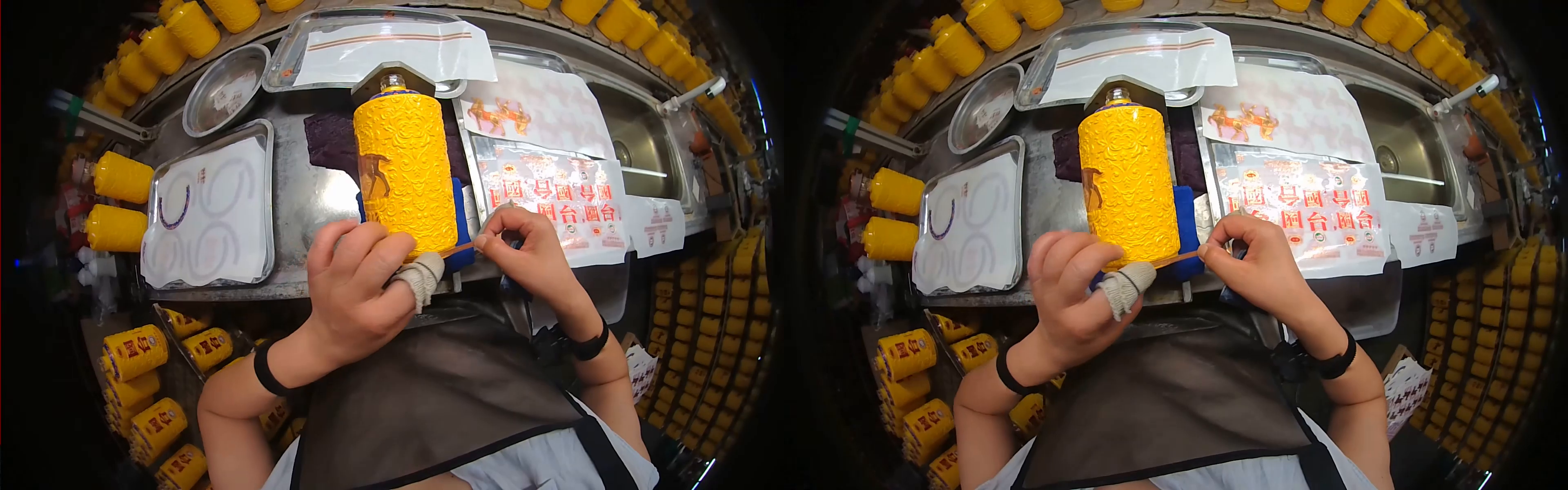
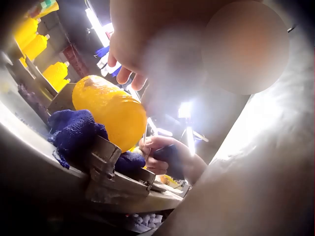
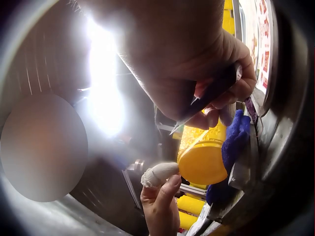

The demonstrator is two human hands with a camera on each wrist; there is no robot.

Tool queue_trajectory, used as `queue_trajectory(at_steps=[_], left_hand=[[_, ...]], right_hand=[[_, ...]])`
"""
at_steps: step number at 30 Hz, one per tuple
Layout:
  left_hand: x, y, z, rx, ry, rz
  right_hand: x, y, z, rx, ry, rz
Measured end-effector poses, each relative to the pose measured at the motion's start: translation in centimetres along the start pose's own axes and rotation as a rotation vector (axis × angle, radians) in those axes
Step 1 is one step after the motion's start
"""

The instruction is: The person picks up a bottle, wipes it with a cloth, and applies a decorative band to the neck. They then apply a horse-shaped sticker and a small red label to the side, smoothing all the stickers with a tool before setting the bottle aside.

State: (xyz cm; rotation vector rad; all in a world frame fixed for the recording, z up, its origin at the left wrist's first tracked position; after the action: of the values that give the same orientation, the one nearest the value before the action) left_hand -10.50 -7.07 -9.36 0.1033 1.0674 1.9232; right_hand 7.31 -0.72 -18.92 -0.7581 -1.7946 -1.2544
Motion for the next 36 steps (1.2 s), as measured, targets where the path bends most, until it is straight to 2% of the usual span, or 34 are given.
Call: queue_trajectory(at_steps=[6,9,13,16,19,25,29,32,36], left_hand=[[-0.3,-2.1,0.8,-0.029,-0.072,0.0],[0.8,-0.5,-0.5,-0.151,-0.051,-0.111],[4.5,-0.6,-4.9,-0.367,0.334,-0.352],[4.8,-0.8,-5.9,-0.361,0.352,-0.378],[4.2,-0.6,-5.4,-0.329,0.259,-0.307],[1.1,-0.6,-1.7,-0.139,0.01,-0.026],[0.6,-2.0,-0.3,-0.056,-0.083,-0.061],[2.1,-1.2,-2.0,-0.208,0.012,-0.182],[4.2,-1.0,-4.6,-0.386,0.29,-0.337]], right_hand=[[0.2,-0.3,0.1,0.01,0.024,-0.007],[0.4,-0.6,0.2,0.033,0.024,0.017],[1.9,-0.6,-0.3,0.094,-0.008,0.105],[2.2,-0.3,-0.3,0.107,-0.007,0.099],[2.4,0.2,-0.5,0.078,0.014,0.081],[1.9,0.4,-0.3,0.043,0.017,0.058],[1.0,-0.3,0.1,0.027,0.043,0.054],[1.6,-0.5,0.3,0.091,0.018,0.077],[2.0,-1.2,0.1,0.207,-0.018,0.157]])
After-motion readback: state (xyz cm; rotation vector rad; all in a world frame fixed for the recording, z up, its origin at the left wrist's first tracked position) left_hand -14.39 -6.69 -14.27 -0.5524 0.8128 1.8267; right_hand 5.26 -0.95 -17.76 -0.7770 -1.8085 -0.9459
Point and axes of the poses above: each hand's wrist, its own z-axis towards the middle knuckle, its own y-axis out of the back of the hand, x = y × z, the point moved 9 cm from there along z, towards the middle knuckle, and after that the axes turned 7 degrees about -z, right-handed, at the moved point
